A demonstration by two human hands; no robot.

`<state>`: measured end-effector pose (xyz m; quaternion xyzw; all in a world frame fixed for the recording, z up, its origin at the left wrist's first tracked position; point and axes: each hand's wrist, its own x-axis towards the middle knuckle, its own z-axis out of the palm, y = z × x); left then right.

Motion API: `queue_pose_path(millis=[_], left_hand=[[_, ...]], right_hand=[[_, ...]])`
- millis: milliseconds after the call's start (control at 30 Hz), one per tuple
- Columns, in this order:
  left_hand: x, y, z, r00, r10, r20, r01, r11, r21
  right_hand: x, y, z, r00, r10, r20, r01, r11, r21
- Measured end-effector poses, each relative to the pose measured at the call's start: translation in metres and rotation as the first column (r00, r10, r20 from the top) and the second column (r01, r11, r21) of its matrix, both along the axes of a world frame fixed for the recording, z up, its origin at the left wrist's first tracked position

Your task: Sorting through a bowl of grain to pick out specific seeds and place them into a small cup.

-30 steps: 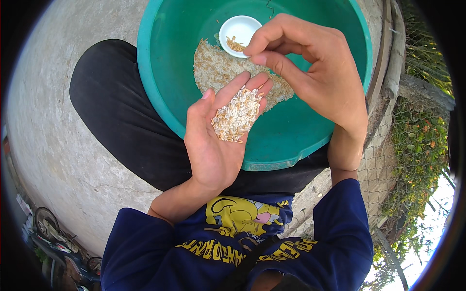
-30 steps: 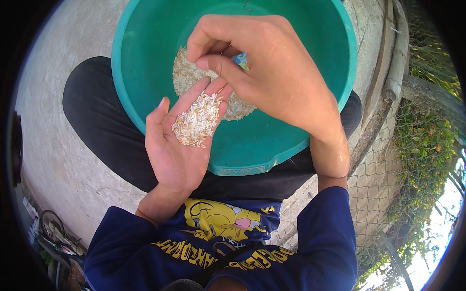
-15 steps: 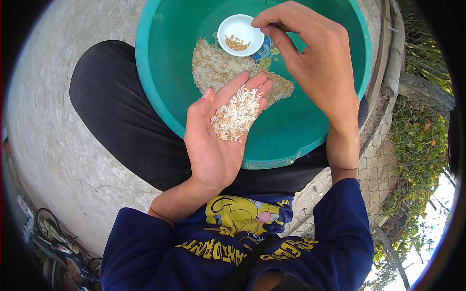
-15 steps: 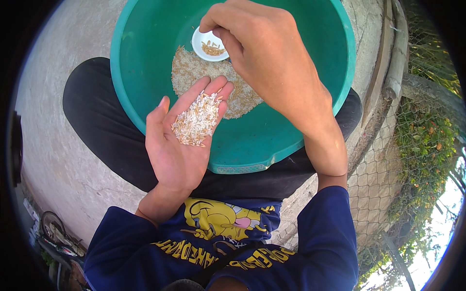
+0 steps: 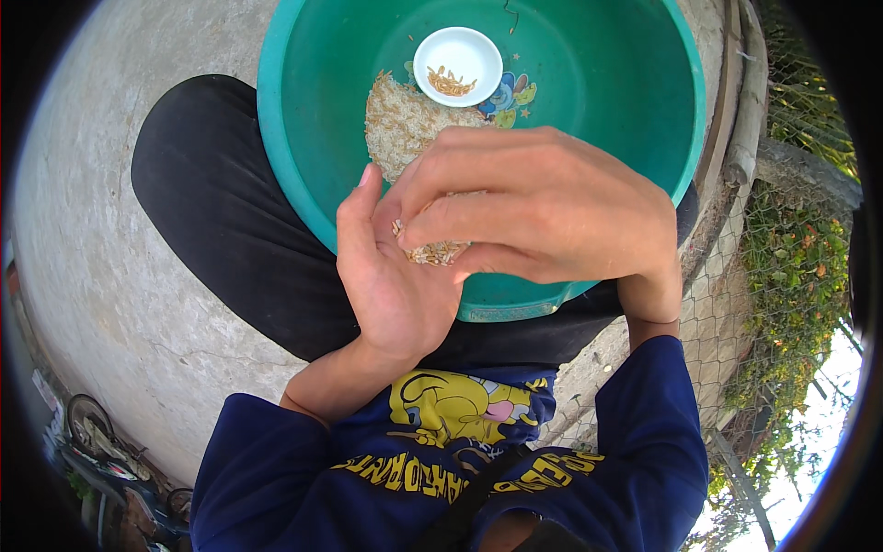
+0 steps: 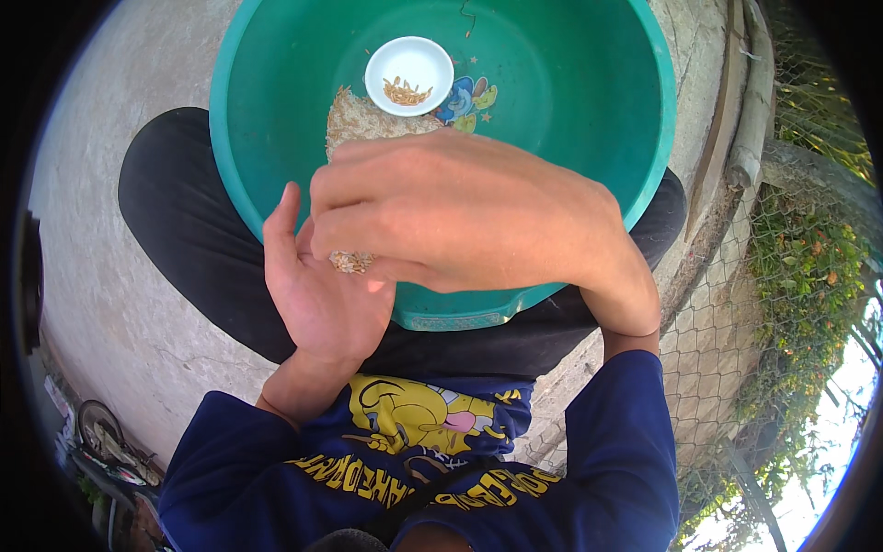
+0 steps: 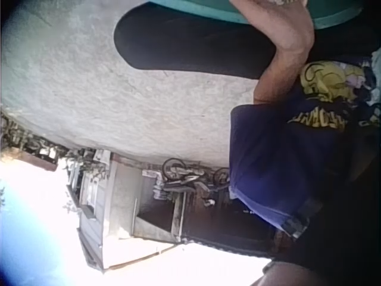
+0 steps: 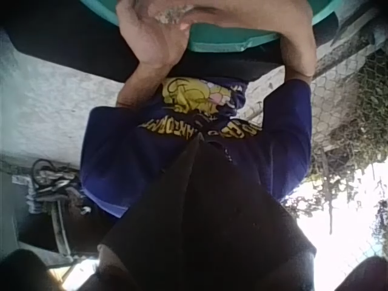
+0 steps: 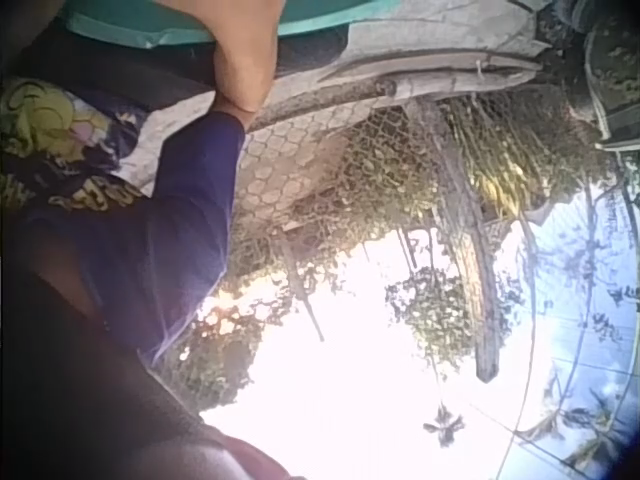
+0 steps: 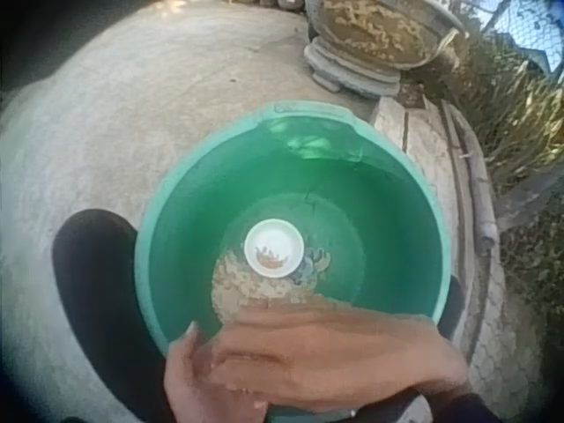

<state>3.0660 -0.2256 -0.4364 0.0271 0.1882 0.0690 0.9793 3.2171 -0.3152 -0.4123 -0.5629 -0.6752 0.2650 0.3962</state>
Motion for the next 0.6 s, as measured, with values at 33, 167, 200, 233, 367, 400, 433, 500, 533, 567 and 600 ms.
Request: queue_pose_path(millis=[33, 167, 200, 233, 367, 400, 433, 500, 533, 567, 600], left_hand=[[0.002, 0.0, 0.007, 0.997, -0.025, -0.073, 0.027, 0.999, 0.033], [0.013, -0.003, 0.018, 0.95, -0.037, -0.31, 0.078, 0.99, 0.119], [0.01, -0.002, 0.015, 0.957, -0.052, -0.284, 0.08, 0.993, 0.088], [0.006, -0.001, 0.011, 0.964, -0.06, -0.26, 0.078, 0.995, 0.058], [-0.005, 0.004, -0.009, 0.996, -0.09, 0.03, 0.092, 0.993, -0.079], [-0.004, 0.003, -0.008, 0.995, -0.091, -0.04, 0.088, 0.994, -0.057], [-0.003, 0.003, -0.007, 0.99, -0.091, -0.11, 0.087, 0.996, -0.034], [-0.008, 0.005, -0.021, 0.995, -0.103, -0.012, 0.102, 0.993, -0.052], [-0.005, 0.008, -0.019, 0.99, -0.112, 0.085, 0.118, 0.991, -0.069], [-0.003, 0.006, -0.014, 0.99, -0.113, 0.085, 0.119, 0.991, -0.069], [-0.001, 0.003, -0.005, 0.994, -0.088, -0.062, 0.085, 0.995, -0.054]], right_hand=[[-0.003, -0.001, 0.001, 1.0, 0.003, -0.001, -0.003, 1.0, 0.001], [-0.01, -0.001, 0.002, 0.988, 0.032, 0.15, -0.028, 0.999, -0.027], [-0.011, -0.001, 0.001, 0.983, 0.0, 0.182, 0.0, 1.0, -0.002], [-0.01, -0.001, 0.002, 0.983, 0.002, 0.181, -0.002, 1.0, -0.001], [-0.009, -0.001, 0.001, 0.978, 0.047, 0.203, -0.034, 0.997, -0.065], [-0.011, -0.001, 0.0, 0.982, 0.036, 0.183, -0.026, 0.998, -0.055], [-0.012, -0.001, 0.0, 0.982, 0.035, 0.183, -0.025, 0.998, -0.056], [-0.012, -0.002, 0.0, 0.984, 0.003, 0.176, 0.003, 0.999, -0.035], [-0.012, -0.002, 0.0, 0.985, 0.003, 0.175, 0.004, 0.999, -0.036], [-0.01, -0.002, 0.002, 0.975, 0.043, 0.217, -0.026, 0.996, -0.083], [-0.009, -0.002, 0.002, 0.963, 0.085, 0.257, -0.053, 0.99, -0.131]])
